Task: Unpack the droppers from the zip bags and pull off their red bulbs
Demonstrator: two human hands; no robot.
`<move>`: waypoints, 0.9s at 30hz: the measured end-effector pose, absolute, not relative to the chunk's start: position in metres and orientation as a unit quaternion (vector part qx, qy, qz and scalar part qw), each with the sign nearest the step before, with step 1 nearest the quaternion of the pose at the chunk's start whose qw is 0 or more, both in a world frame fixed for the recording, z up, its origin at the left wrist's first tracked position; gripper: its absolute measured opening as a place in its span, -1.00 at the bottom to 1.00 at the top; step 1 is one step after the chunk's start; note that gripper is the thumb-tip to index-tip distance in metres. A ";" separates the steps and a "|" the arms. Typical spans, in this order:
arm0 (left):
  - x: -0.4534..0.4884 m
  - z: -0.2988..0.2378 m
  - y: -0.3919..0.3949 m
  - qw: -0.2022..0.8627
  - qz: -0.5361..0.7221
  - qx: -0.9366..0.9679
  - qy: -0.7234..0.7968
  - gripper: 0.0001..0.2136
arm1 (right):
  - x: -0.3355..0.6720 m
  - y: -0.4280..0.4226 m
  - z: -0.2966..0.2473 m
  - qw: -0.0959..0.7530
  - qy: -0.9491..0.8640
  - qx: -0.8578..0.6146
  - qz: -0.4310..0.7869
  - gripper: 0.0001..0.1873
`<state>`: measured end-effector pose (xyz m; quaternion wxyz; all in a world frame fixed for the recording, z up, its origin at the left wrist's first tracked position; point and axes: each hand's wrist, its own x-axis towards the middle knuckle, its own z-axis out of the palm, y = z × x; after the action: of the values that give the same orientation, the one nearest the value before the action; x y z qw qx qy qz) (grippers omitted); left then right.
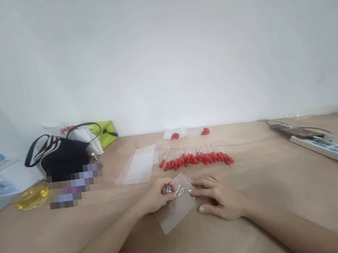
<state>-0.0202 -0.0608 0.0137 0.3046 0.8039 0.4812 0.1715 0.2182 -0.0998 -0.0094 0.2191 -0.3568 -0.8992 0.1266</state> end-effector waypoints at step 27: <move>-0.069 0.020 0.011 -0.104 0.232 0.782 0.570 -0.77 | 0.217 -0.100 -0.009 0.222 -0.889 -0.382 0.119 -0.55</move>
<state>-0.0686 0.0109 0.0197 -0.1042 0.7816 0.5697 0.2316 0.2170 -0.0998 -0.0087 0.2219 -0.3816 -0.8893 0.1194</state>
